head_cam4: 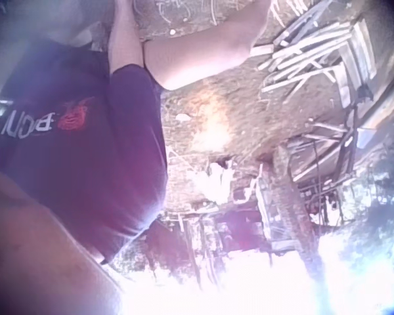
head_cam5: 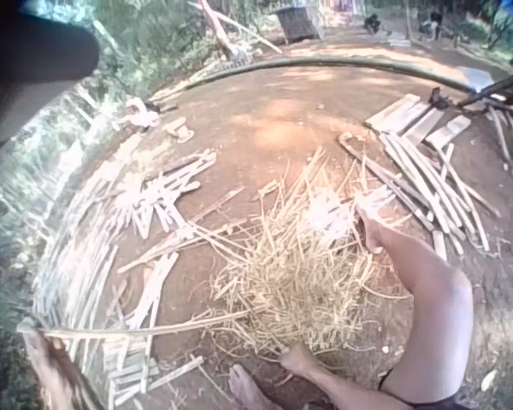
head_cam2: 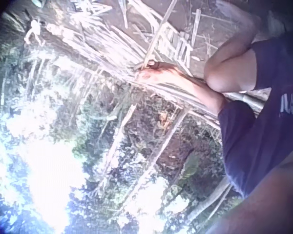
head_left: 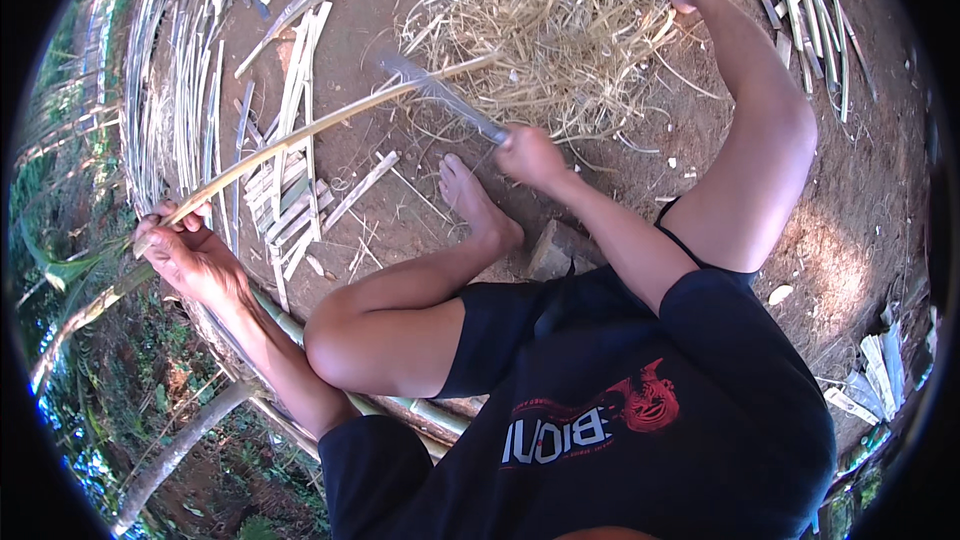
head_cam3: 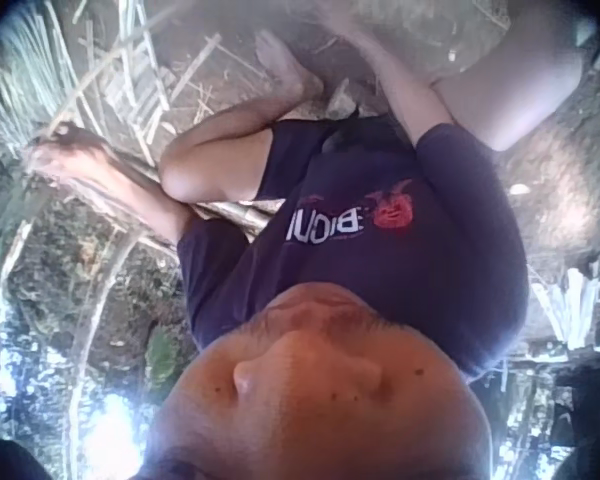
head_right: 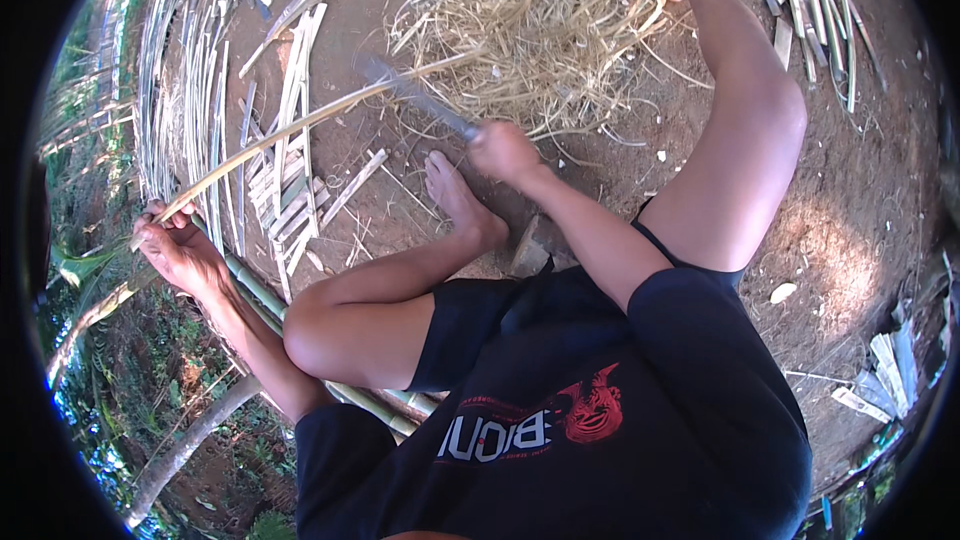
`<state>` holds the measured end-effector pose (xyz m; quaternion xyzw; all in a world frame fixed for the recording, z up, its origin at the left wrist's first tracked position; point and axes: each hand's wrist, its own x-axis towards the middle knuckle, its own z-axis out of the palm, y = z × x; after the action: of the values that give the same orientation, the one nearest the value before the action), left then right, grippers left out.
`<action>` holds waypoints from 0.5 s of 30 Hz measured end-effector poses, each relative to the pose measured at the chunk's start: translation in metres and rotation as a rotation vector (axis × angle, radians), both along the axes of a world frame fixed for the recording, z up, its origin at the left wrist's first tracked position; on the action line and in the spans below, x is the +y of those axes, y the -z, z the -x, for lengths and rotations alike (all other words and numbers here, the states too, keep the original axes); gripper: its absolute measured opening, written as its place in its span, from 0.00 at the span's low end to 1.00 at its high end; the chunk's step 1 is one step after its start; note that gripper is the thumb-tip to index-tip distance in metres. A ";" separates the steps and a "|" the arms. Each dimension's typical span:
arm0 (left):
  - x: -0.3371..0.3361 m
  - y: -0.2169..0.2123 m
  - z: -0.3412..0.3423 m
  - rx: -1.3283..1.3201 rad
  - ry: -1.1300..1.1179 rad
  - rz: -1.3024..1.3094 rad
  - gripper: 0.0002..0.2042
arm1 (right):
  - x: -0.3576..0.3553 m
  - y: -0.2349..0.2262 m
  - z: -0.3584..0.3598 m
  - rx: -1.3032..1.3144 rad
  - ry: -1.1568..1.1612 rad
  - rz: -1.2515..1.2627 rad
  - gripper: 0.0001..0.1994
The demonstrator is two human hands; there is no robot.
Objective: The person sits on the ground and uses a machete to split long bamboo poles into thin strips. They hold the bamboo with one hand and repeatedly strike it with the machete to separate the material, creating a pile of bamboo shavings and strips.
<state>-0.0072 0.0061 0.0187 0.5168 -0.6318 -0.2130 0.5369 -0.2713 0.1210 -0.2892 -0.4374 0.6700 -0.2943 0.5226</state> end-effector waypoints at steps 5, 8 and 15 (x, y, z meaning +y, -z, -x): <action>-0.008 -0.011 0.005 0.082 0.093 0.065 0.11 | -0.017 0.039 0.024 -0.033 0.010 -0.252 0.11; -0.015 -0.003 0.004 -0.137 -0.054 0.115 0.10 | -0.001 0.017 0.010 0.069 0.011 0.005 0.12; -0.014 -0.011 0.002 0.151 0.176 0.026 0.15 | 0.003 0.085 0.034 -0.073 0.176 -0.428 0.15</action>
<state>-0.0087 -0.0075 0.0300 0.4348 -0.6354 -0.2896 0.5687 -0.3058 0.1243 -0.3741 -0.2455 0.7335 -0.2053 0.5997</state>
